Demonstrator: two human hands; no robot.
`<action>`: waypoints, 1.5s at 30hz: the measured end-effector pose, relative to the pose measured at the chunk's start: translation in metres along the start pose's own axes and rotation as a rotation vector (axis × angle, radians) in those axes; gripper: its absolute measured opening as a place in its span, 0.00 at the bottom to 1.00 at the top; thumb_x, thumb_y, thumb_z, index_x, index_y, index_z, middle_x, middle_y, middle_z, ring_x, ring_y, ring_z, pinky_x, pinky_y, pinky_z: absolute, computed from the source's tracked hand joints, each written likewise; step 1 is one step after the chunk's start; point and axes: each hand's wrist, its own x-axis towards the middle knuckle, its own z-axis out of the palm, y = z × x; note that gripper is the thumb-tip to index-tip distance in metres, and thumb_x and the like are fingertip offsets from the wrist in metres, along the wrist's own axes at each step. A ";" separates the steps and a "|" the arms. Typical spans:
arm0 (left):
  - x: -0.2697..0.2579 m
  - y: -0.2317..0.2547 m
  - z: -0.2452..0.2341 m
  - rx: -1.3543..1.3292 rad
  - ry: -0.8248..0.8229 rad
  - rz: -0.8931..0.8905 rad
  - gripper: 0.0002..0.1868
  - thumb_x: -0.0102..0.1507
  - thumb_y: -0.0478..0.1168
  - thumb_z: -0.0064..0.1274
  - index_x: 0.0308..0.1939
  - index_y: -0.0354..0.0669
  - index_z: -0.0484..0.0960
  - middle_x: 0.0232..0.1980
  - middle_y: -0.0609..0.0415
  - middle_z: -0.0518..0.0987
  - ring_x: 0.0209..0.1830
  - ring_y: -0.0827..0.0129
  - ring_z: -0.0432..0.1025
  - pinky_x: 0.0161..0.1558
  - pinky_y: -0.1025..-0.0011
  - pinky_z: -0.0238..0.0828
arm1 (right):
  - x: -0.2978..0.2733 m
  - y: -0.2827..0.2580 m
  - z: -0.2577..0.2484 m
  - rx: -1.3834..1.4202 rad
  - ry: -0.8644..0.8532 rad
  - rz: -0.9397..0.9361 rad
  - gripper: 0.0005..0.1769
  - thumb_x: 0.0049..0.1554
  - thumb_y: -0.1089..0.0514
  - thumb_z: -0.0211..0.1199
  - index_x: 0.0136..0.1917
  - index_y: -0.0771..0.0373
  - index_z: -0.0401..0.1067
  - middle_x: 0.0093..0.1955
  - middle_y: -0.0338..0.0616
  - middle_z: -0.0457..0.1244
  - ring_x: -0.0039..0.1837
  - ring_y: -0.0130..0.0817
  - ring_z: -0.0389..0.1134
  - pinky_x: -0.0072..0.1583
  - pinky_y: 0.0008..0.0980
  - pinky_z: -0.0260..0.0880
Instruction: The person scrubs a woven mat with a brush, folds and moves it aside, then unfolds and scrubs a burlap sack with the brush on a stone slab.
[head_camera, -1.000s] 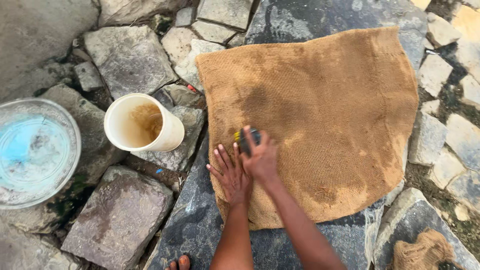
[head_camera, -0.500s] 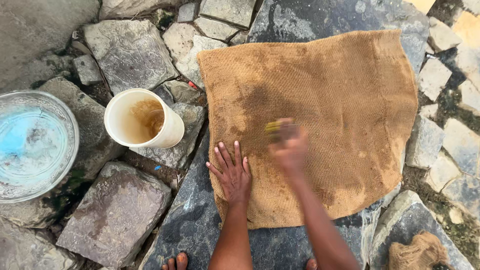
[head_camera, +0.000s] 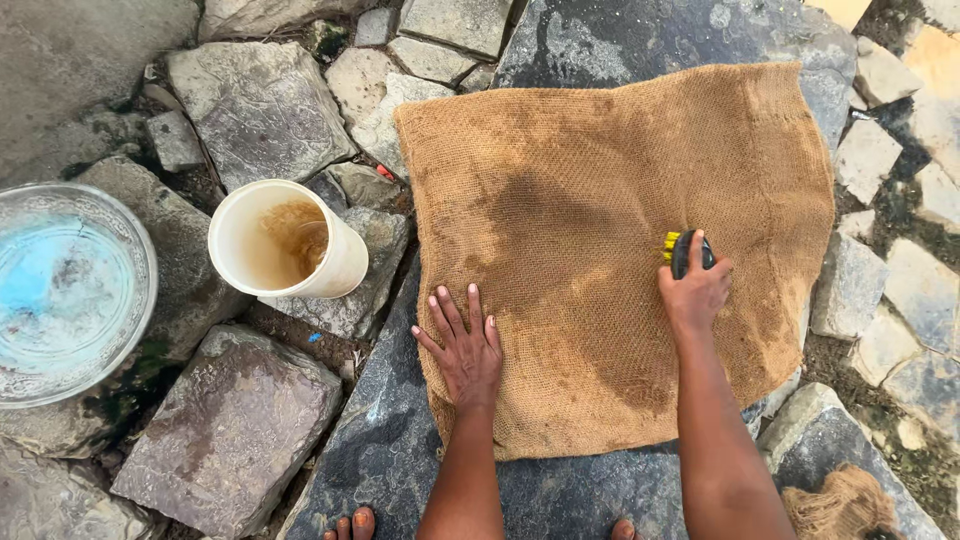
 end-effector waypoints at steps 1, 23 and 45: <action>0.001 0.000 0.001 -0.005 -0.016 -0.002 0.33 0.72 0.56 0.21 0.81 0.60 0.37 0.83 0.43 0.31 0.83 0.53 0.25 0.74 0.35 0.20 | -0.001 0.006 0.006 -0.064 0.042 -0.017 0.49 0.54 0.43 0.70 0.84 0.44 0.55 0.66 0.62 0.51 0.60 0.57 0.60 0.59 0.54 0.67; -0.085 -0.027 -0.033 -0.104 -0.192 0.297 0.37 0.60 0.23 0.48 0.73 0.46 0.65 0.58 0.34 0.69 0.45 0.52 0.70 0.29 0.68 0.81 | -0.046 0.055 0.014 -0.132 0.114 -0.111 0.52 0.49 0.43 0.73 0.84 0.43 0.58 0.63 0.63 0.56 0.57 0.61 0.64 0.55 0.57 0.69; 0.007 -0.006 0.001 -0.393 0.006 0.296 0.34 0.73 0.55 0.21 0.81 0.45 0.44 0.84 0.49 0.39 0.84 0.60 0.35 0.80 0.53 0.26 | -0.131 0.124 0.004 -0.230 0.064 -0.004 0.50 0.53 0.40 0.68 0.86 0.42 0.57 0.67 0.61 0.55 0.59 0.57 0.63 0.59 0.54 0.68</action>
